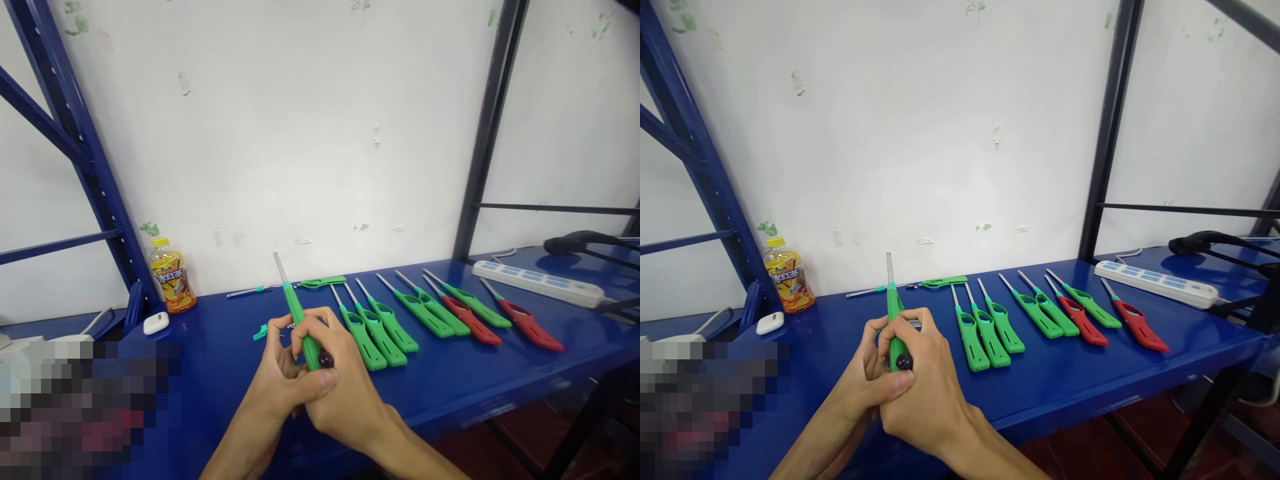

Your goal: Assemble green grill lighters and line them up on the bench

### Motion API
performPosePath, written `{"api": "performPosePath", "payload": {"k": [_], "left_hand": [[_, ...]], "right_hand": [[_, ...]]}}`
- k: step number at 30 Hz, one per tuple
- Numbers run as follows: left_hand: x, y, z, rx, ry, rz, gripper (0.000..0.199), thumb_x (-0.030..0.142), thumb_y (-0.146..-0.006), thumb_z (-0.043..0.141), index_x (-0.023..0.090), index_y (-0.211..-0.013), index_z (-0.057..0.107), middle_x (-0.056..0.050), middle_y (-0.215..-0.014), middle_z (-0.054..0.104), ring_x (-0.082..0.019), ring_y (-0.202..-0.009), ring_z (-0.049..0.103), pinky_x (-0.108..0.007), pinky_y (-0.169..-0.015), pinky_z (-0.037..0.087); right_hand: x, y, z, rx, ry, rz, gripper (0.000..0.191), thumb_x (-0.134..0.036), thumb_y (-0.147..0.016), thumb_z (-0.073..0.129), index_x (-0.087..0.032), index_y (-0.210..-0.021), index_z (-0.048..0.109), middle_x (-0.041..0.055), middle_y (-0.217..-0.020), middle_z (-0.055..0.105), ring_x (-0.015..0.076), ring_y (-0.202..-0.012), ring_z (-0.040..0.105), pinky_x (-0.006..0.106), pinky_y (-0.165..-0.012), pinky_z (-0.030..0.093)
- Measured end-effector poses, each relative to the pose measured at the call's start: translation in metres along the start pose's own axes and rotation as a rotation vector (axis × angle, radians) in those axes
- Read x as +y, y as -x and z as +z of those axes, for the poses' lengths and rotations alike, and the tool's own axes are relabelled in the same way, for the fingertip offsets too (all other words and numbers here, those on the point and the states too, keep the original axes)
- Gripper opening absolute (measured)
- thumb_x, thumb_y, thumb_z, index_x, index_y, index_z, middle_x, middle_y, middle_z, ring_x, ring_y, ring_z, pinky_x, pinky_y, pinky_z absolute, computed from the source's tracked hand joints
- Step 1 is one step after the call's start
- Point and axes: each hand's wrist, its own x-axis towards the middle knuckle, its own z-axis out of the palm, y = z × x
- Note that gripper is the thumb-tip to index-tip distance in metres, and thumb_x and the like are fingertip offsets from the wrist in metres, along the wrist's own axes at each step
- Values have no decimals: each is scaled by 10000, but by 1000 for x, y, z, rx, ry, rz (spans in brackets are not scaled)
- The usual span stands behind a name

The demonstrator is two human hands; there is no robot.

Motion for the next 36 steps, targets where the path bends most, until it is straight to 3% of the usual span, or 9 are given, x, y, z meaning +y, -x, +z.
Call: {"api": "performPosePath", "payload": {"k": [17,23,26,30,33,36], "left_hand": [[-2,-3,-2,-23,32,44,862,332,-622,976,288,-1245,381,18,-947,671,-189,-896,699,-269,-790,541],[-8,-6,-1,14,65,68,877,307,-617,976,270,-1287,412,-3,-988,687,-196,-891,711,-264,-779,542],[-11,-9,1,15,88,61,920,313,-657,957,255,-1372,381,-5,-991,685,-132,-730,672,-221,-661,514],[-10,-8,2,-1,56,13,1080,382,-698,943,273,-1524,256,12,-932,669,-67,-538,540,-159,-435,365],[-7,-4,2,-59,98,4,1275,476,-640,978,317,-1591,144,44,-862,644,-70,-514,533,-145,-410,349],[-4,-2,1,-118,185,-30,1152,630,-744,865,368,-1605,147,-5,-961,695,-73,-520,555,-152,-428,385]], "right_hand": [[4,0,-1,-23,1,-37,336,-55,-555,564,-238,-836,546,57,-996,564,253,-947,633,263,-585,449],[7,-2,0,-24,-7,-4,324,-59,-564,573,-231,-838,566,55,-1043,554,216,-861,637,260,-577,447],[11,-4,0,-23,-7,35,305,-64,-563,586,-226,-821,573,51,-1053,563,195,-810,623,270,-600,459],[12,-5,-2,-28,-6,72,308,-65,-552,600,-222,-817,581,44,-1061,566,170,-751,602,267,-587,447],[7,-5,-8,-32,2,26,310,-70,-575,613,-226,-842,596,30,-1040,573,166,-748,598,278,-616,457],[0,-8,-19,14,-17,-40,244,-68,-645,584,-225,-832,593,14,-968,595,190,-853,612,310,-753,476]]}}
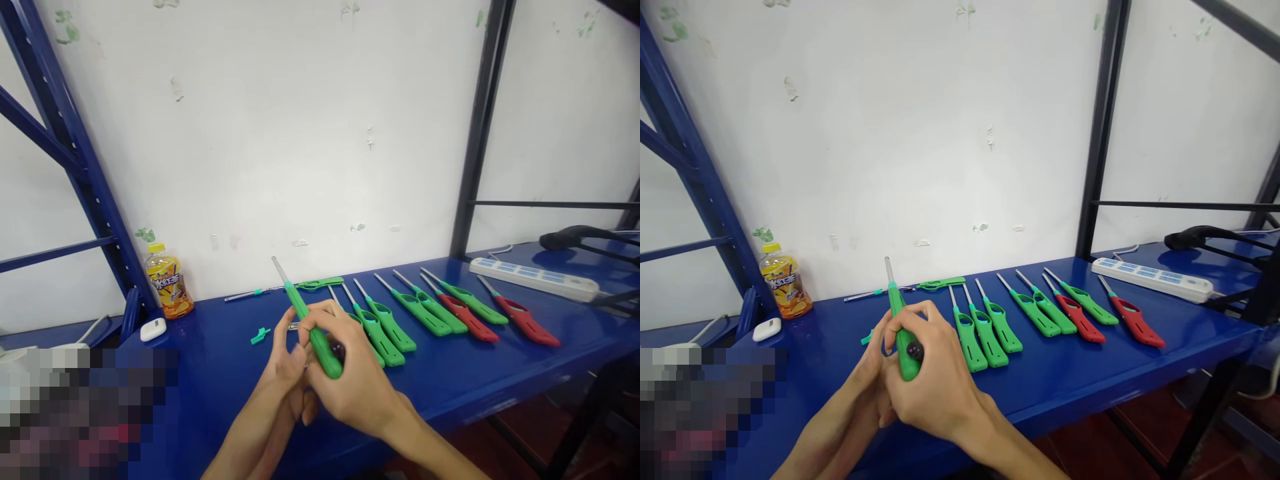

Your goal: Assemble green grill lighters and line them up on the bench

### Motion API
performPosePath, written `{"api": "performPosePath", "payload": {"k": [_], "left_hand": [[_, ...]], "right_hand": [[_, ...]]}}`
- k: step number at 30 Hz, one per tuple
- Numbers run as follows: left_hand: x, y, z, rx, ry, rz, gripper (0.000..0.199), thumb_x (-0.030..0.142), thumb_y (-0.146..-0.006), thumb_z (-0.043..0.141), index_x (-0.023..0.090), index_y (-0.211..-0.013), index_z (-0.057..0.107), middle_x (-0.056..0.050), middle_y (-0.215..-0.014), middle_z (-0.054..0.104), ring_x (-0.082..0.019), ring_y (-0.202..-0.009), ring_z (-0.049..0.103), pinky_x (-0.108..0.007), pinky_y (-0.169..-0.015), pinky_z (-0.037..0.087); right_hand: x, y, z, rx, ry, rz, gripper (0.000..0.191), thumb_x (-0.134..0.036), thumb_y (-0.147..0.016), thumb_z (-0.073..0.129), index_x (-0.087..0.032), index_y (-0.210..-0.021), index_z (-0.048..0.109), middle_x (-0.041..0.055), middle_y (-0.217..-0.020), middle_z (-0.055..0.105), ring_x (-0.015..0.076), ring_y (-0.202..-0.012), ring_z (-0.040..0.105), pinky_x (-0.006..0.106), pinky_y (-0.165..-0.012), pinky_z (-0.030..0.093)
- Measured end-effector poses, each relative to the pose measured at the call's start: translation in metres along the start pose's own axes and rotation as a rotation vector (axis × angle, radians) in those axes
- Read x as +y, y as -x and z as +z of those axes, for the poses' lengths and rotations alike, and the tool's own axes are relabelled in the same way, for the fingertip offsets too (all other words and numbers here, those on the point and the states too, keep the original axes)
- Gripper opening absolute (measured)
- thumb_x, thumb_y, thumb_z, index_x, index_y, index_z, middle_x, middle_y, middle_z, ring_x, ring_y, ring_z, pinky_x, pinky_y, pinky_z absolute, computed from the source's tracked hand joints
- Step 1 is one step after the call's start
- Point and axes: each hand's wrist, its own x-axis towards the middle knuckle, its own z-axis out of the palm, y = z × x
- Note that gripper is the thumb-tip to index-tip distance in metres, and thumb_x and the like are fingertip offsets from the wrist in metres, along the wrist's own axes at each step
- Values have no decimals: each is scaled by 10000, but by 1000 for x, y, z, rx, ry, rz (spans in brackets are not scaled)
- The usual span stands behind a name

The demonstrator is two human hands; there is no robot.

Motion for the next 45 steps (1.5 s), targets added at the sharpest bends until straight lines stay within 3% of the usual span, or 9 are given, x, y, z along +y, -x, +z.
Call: {"api": "performPosePath", "payload": {"k": [3,7,10,15,19,24,32,38,45], "left_hand": [[4,-3,-3,16,-3,-58,875,612,-876,751,351,-1575,296,-81,-1116,714,-139,-703,676,-148,-426,367],[9,-9,-13,84,-181,16,547,524,-905,754,221,-1336,605,-113,-1173,682,-181,-921,689,-152,-475,366],[10,-11,-18,105,-306,127,407,527,-929,723,187,-1152,691,-92,-1144,656,-160,-906,645,-156,-477,359],[10,-9,-15,131,-285,196,402,522,-886,775,194,-1106,700,-50,-1033,635,-114,-756,566,-153,-439,354],[10,-6,-11,150,-265,245,399,524,-874,789,186,-1067,701,-6,-843,606,-84,-631,506,-143,-425,332],[13,-4,-10,239,-262,302,431,577,-859,778,155,-892,699,-58,-933,682,-94,-626,551,-161,-417,324],[17,2,-9,277,-360,369,423,565,-878,763,173,-746,673,75,-414,424,-76,-444,342,-225,-549,337],[15,6,-11,297,-347,356,422,573,-879,761,180,-784,641,120,-413,310,-46,-413,146,-231,-453,126],[15,9,-11,298,-326,360,411,552,-885,765,184,-782,614,122,-410,307,-43,-419,140,-219,-431,114]], "right_hand": [[-2,-5,-13,-10,-155,7,197,-74,-674,543,-216,-806,578,-2,-883,593,172,-830,583,286,-727,453],[4,-9,-25,-153,-513,151,111,-143,-737,614,-202,-827,588,-34,-828,560,62,-507,396,224,-466,307],[7,-10,-29,-209,-779,250,117,-179,-749,669,-194,-838,595,-59,-726,509,36,-426,274,206,-393,212],[11,-12,-34,-266,-1160,384,118,-131,-761,632,-205,-827,569,-134,-504,191,55,-420,73,164,-392,196],[19,-15,-35,-295,-1348,488,145,-145,-750,625,-213,-854,551,-129,-519,197,61,-429,72,155,-391,205],[23,-16,-30,-326,-1408,548,153,-156,-736,629,-221,-838,536,-126,-500,204,66,-429,71,159,-389,199],[18,-13,-28,-335,-1368,546,178,-189,-736,634,-228,-844,498,-131,-493,185,71,-432,56,161,-392,190],[22,-15,-28,-407,-1370,540,172,-173,-769,612,-238,-874,491,-127,-491,194,81,-437,59,161,-412,209],[21,-14,-31,-451,-1294,499,179,-182,-790,632,-235,-888,492,-135,-493,202,73,-429,60,151,-409,230]]}}
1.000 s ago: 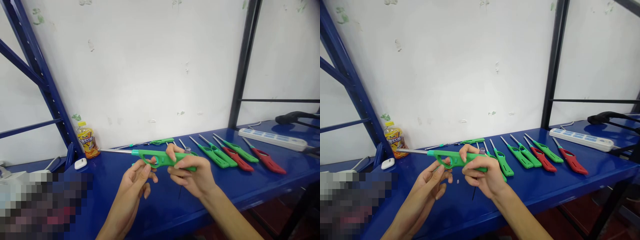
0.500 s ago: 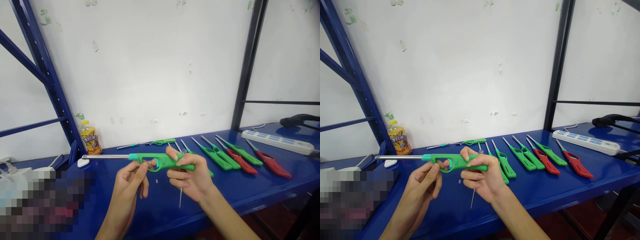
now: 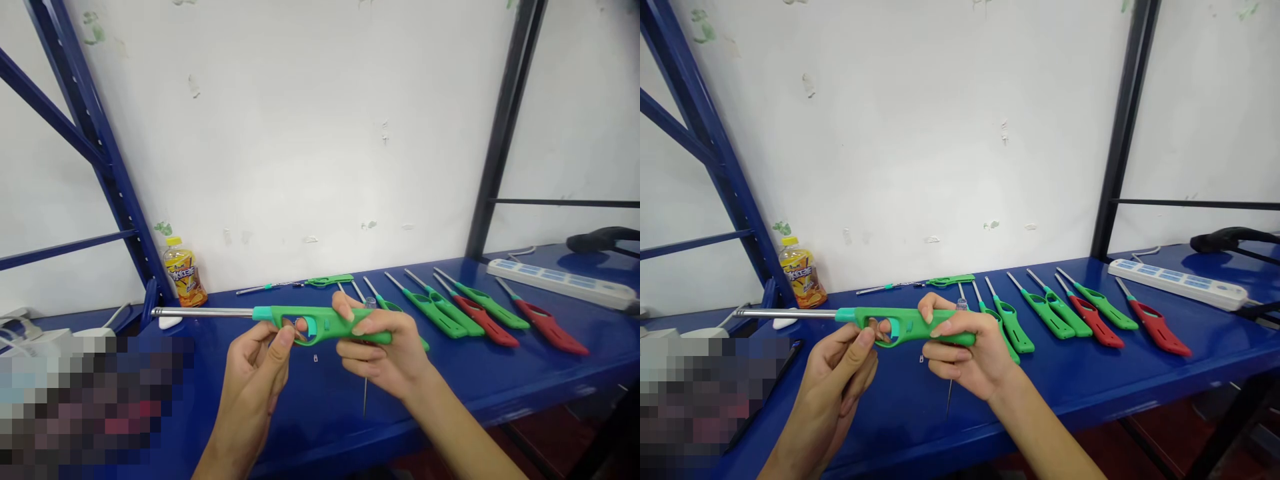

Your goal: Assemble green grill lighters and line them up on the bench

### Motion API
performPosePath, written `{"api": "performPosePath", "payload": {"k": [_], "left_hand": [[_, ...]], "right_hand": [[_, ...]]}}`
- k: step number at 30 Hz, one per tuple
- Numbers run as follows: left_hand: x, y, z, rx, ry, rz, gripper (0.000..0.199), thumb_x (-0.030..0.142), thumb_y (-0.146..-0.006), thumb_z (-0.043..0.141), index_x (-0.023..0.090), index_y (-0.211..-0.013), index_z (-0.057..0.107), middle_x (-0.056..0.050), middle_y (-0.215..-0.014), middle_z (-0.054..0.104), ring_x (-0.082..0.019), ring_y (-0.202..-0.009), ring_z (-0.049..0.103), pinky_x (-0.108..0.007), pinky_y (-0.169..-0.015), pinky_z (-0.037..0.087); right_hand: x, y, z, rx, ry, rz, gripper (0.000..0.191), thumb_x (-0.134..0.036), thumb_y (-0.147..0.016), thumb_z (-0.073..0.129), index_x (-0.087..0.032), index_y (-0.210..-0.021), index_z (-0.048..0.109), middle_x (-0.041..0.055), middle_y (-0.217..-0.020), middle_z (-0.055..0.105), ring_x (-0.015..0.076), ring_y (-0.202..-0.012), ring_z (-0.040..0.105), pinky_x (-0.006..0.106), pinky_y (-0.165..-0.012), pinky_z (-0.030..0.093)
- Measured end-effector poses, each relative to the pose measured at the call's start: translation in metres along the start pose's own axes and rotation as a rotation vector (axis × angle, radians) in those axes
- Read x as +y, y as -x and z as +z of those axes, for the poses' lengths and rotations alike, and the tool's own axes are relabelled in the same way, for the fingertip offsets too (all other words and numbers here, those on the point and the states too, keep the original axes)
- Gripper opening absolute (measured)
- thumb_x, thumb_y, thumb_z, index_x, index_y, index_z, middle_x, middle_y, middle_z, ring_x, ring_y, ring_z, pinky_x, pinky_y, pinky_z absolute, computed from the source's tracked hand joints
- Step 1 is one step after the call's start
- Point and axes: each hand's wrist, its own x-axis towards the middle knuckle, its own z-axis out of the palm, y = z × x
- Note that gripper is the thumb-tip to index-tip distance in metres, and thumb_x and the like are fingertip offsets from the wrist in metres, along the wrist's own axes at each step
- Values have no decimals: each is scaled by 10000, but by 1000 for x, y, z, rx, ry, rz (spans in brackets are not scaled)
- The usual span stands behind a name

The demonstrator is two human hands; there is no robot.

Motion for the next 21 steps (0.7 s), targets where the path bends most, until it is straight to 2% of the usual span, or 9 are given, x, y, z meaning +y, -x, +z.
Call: {"api": "performPosePath", "payload": {"k": [9,11,14,17,19,21], "left_hand": [[-3,-2,1,-42,86,20,446,605,-872,762,175,-824,651,131,-407,294,-32,-397,130,-224,-444,119],[-4,-3,0,-59,92,11,457,618,-871,757,174,-811,667,131,-393,286,-33,-393,129,-228,-447,122],[-4,-4,0,-76,85,-5,467,628,-866,756,175,-785,674,129,-372,278,-32,-387,113,-233,-452,117],[-4,-2,0,-93,84,-19,476,634,-854,762,177,-762,663,128,-366,274,-33,-385,99,-234,-451,112],[-3,-1,1,-96,81,-24,464,624,-864,757,177,-771,670,129,-373,270,-34,-391,93,-234,-457,111],[-2,1,2,-99,78,-19,442,607,-882,744,179,-787,686,131,-377,260,-36,-391,100,-233,-464,121]], "right_hand": [[-1,-2,-1,100,8,2,194,-197,-780,662,-194,-974,660,-134,-470,273,58,-406,70,158,-374,203],[-4,-2,0,197,127,4,158,-232,-786,717,-183,-934,691,-109,-503,376,48,-398,172,164,-370,211],[-8,-3,4,311,365,14,186,-322,-826,772,-187,-941,715,-51,-638,577,64,-460,431,174,-379,253],[-11,-2,5,284,530,35,273,-424,-901,734,-202,-1057,708,-11,-748,701,107,-581,625,174,-428,326],[-11,-1,5,239,620,48,320,-491,-953,673,-192,-1064,699,4,-723,726,120,-597,659,175,-477,371],[-12,1,5,193,714,67,391,-556,-984,616,-172,-983,694,-6,-612,694,100,-510,591,175,-476,361]]}}
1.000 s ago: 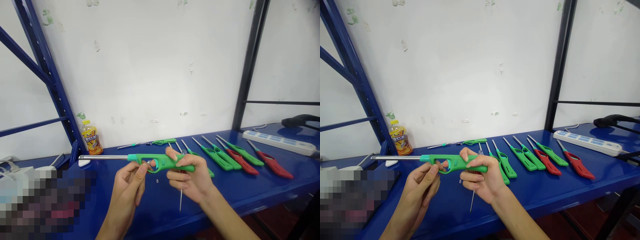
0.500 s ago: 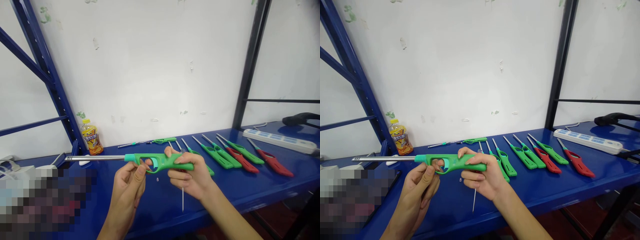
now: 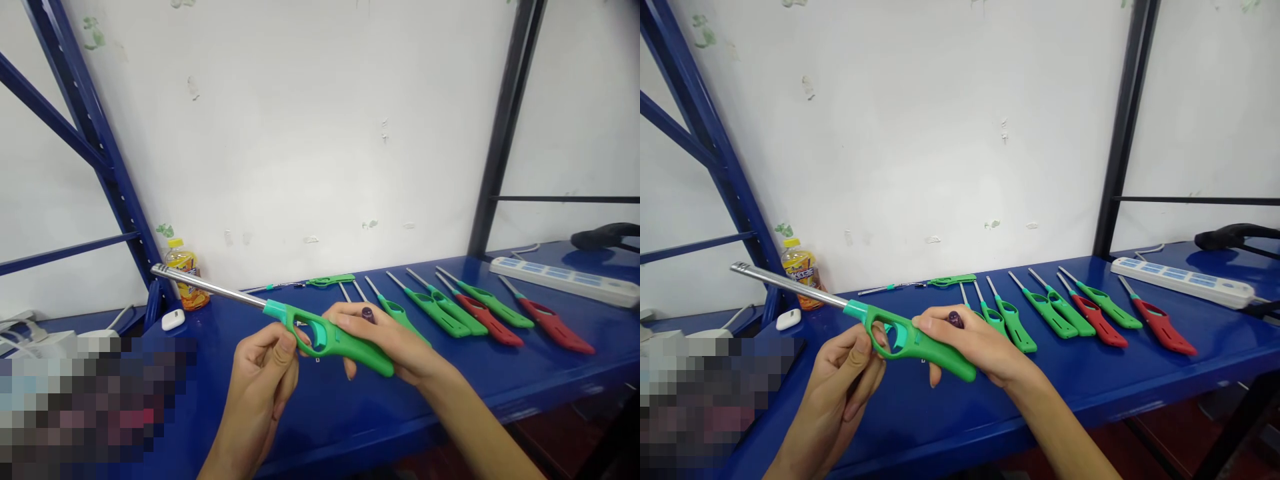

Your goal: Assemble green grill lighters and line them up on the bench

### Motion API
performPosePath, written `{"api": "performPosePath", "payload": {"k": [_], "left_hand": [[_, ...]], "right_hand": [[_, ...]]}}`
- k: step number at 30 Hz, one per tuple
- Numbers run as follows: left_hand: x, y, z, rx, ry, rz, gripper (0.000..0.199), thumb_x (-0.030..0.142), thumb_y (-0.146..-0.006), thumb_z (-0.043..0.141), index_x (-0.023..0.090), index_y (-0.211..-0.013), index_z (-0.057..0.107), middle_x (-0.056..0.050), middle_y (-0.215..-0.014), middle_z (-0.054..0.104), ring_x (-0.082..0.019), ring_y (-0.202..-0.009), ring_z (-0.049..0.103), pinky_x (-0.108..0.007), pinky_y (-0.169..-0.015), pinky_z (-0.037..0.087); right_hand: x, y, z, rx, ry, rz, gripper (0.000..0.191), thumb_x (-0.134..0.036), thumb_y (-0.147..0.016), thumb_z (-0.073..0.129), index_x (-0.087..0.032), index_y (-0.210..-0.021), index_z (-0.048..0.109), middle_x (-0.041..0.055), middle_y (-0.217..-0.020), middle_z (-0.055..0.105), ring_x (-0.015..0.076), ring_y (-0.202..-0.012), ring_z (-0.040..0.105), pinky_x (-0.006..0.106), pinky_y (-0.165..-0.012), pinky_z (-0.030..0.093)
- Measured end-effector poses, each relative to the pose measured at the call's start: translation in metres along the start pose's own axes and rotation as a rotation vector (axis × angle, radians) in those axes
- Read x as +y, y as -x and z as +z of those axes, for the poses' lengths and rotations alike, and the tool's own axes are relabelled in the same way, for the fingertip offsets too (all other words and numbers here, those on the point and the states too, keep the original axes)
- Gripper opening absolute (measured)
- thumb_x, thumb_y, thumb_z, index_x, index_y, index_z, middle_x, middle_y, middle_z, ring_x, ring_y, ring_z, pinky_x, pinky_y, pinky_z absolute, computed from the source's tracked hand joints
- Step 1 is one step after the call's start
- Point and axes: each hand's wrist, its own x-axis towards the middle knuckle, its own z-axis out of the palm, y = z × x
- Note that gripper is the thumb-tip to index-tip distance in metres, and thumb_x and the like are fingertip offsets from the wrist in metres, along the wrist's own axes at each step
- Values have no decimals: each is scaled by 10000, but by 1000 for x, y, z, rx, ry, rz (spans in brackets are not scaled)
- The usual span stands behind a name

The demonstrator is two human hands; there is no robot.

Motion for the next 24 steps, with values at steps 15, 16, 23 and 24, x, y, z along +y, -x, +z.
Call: {"api": "performPosePath", "payload": {"k": [15,16,23,24], "left_hand": [[-14,-21,-26,-291,-1333,117,263,266,-1007,514,250,-1038,775,-81,-1006,769,-288,-952,721,-345,-813,468],[-18,-23,-28,-314,-1399,75,297,233,-1013,478,239,-1084,767,-99,-1050,763,-306,-1004,719,-363,-834,469],[-7,-25,-35,-282,-1502,-16,289,291,-1034,462,242,-1153,720,-105,-1118,761,-341,-1066,707,-409,-855,456],[-1,-23,-36,-255,-1490,-11,287,318,-1040,455,254,-1141,716,-90,-1079,768,-331,-1032,713,-400,-835,452]], "right_hand": [[-20,22,-20,302,259,-8,486,-644,-978,569,-200,-789,622,-15,-550,600,103,-462,411,239,-434,281],[-21,23,-22,330,280,-3,484,-653,-973,568,-201,-814,633,-14,-555,606,104,-459,405,243,-432,277],[-22,23,-27,295,533,119,440,-595,-982,568,-205,-785,622,8,-574,657,99,-434,402,243,-432,288],[-21,22,-26,279,570,136,437,-583,-990,561,-204,-785,627,13,-575,665,102,-431,420,242,-432,299]]}}
